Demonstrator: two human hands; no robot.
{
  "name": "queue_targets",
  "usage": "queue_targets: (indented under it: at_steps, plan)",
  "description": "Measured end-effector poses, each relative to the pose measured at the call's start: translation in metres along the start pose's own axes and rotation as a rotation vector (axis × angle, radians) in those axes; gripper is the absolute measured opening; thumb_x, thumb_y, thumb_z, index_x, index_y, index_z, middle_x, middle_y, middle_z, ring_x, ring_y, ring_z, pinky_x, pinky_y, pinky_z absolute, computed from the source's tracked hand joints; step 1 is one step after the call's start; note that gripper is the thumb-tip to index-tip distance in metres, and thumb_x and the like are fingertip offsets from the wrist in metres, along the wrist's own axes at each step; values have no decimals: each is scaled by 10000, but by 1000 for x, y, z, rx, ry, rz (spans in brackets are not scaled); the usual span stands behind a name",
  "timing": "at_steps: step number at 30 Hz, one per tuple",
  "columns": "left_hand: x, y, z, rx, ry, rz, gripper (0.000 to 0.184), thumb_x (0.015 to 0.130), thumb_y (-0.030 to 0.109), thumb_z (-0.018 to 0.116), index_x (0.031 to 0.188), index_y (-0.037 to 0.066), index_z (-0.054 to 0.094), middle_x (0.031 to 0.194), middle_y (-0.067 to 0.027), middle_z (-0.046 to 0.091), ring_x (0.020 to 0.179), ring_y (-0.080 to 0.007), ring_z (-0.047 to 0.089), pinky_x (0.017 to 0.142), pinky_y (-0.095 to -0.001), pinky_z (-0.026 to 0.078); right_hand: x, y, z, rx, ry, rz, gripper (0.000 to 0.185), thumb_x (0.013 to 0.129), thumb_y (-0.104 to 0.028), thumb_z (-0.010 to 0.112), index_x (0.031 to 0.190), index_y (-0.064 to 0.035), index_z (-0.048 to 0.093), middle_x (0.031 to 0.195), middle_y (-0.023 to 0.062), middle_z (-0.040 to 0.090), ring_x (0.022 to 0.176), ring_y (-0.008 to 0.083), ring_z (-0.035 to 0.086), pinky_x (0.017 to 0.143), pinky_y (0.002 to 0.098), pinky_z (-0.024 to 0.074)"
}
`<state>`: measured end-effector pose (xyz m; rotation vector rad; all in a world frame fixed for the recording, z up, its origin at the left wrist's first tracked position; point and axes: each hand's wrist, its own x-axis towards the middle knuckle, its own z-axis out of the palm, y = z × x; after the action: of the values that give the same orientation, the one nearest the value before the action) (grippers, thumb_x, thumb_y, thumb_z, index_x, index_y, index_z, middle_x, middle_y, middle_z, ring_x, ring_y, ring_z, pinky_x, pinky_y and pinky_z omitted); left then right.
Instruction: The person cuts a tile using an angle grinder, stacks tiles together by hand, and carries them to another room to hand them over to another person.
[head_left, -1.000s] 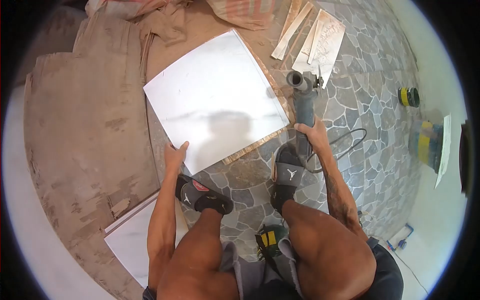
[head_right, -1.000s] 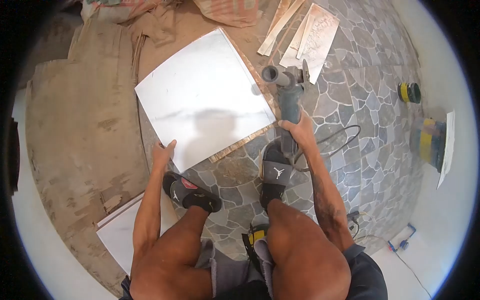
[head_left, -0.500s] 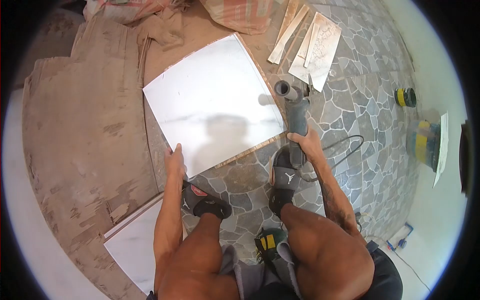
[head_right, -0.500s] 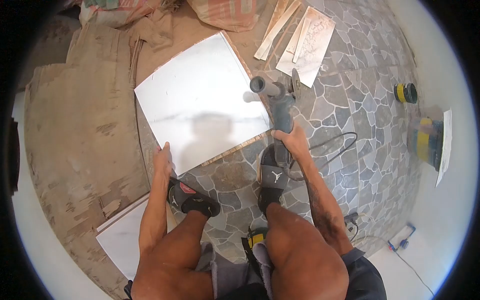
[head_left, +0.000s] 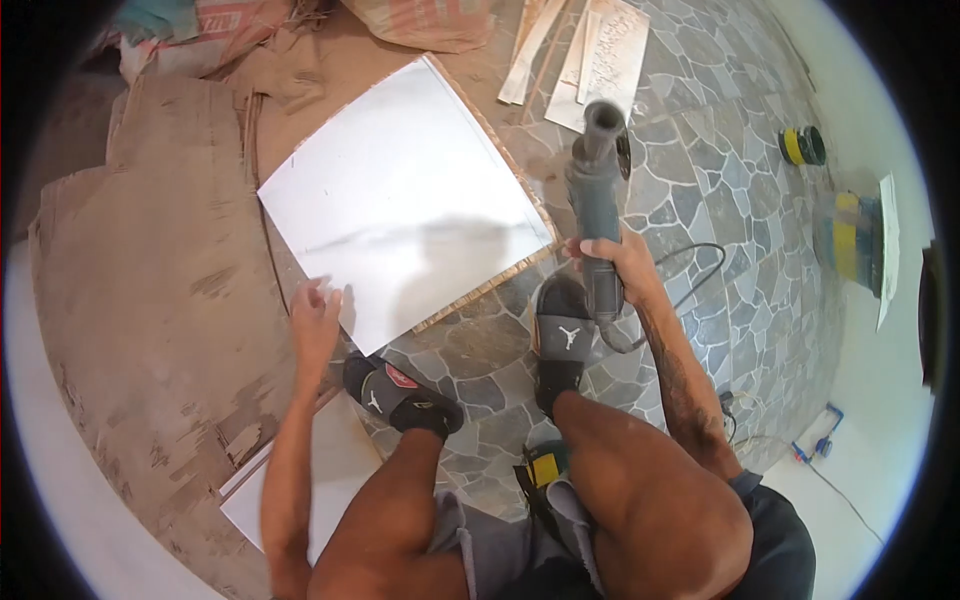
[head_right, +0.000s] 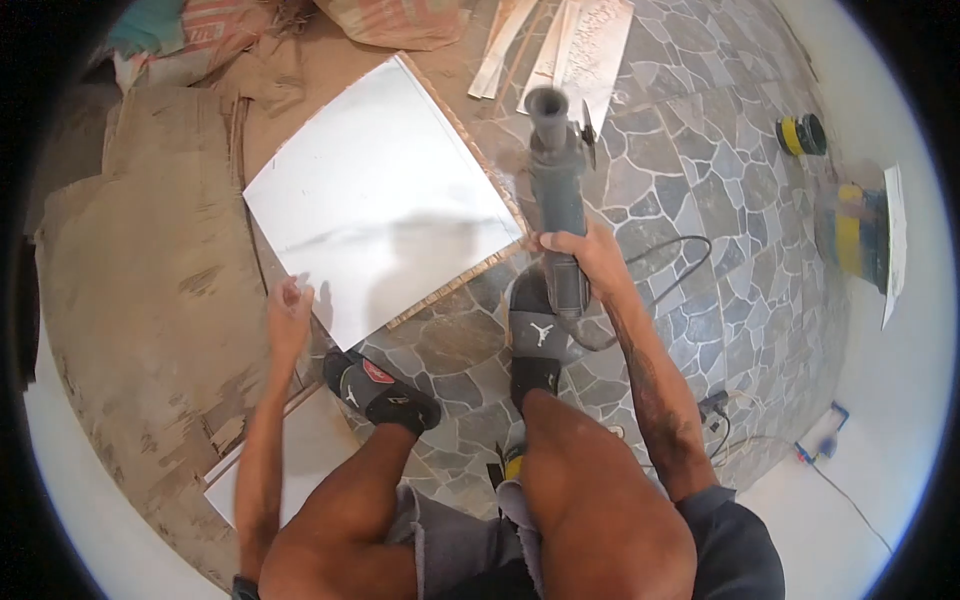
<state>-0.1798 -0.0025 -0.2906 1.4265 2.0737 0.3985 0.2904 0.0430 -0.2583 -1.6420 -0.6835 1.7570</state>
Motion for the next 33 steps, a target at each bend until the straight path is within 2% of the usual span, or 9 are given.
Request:
queue_targets:
  at_steps: [4, 6, 10, 14, 18, 25, 29, 32, 33]
  plan:
    - [3, 133, -25, -45, -355, 494, 442, 888, 221, 714, 1245, -5, 587, 1097, -175, 618, 990, -311, 626, 888, -418, 513, -15, -27, 13, 176, -163, 37, 499, 776, -170, 681, 1169, 113, 561, 1003, 198, 680, 812, 246, 679, 716, 366, 576]
    - [11, 177, -14, -33, -440, 538, 472, 893, 228, 704, 1274, -9, 557, 1173, -205, 587, 1062, -328, 622, 927, -410, 502, -21, -34, 25, 176, -250, 79, 477, 774, -171, 694, 1149, 94, 567, 965, 181, 679, 810, 238, 677, 719, 356, 567]
    - [30, 227, 29, -152, -239, 852, 605, 867, 164, 717, 1361, -49, 441, 1269, -219, 539, 1090, -323, 601, 976, -403, 477, -22, -47, 60, 173, -384, 47, 462, 768, -170, 702, 1134, 79, 571, 951, 177, 673, 810, 237, 672, 721, 354, 561]
    - [22, 215, 40, -304, -212, 592, 623, 821, 89, 707, 1358, -68, 432, 1273, -242, 561, 1157, -335, 604, 993, -391, 485, -20, -44, 79, 127, -461, 66, 443, 762, -173, 696, 1110, 78, 586, 940, 181, 668, 794, 240, 665, 705, 357, 564]
    - [30, 203, 30, -155, -210, 605, 568, 763, 66, 716, 1268, -55, 488, 1162, -224, 635, 1123, -311, 639, 980, -386, 502, -15, -46, 91, 51, -460, 139, 361, 760, -148, 713, 1035, 65, 614, 880, 147, 670, 766, 213, 669, 701, 329, 537]
    - [59, 185, 40, -153, -141, 551, 482, 747, 83, 742, 1163, -36, 531, 1031, -183, 694, 1036, -280, 683, 911, -371, 528, 17, -52, 104, -148, -448, 46, 312, 736, -157, 741, 949, 48, 642, 811, 120, 672, 696, 186, 660, 642, 324, 526]
    - [82, 181, 42, -169, -122, 552, 454, 810, 98, 684, 1210, -36, 517, 1093, -194, 686, 1015, -264, 679, 875, -385, 530, 55, -57, 110, -241, -385, -38, 316, 710, -181, 754, 905, 53, 671, 796, 118, 679, 670, 187, 652, 614, 325, 523]
    - [91, 171, 56, -632, -216, 128, 466, 865, 134, 654, 1266, -47, 500, 1082, -176, 683, 1025, -245, 666, 866, -359, 529, 71, -67, 125, -241, -367, -90, 351, 679, -229, 760, 868, 61, 700, 777, 128, 676, 658, 187, 638, 600, 325, 511]
    - [93, 180, 53, -911, -378, -166, 415, 950, 266, 616, 1253, -11, 558, 1062, -82, 671, 935, -192, 647, 876, -305, 493, 89, -62, 129, -238, -377, -109, 364, 674, -237, 758, 867, 66, 700, 775, 129, 674, 655, 187, 634, 592, 325, 505]
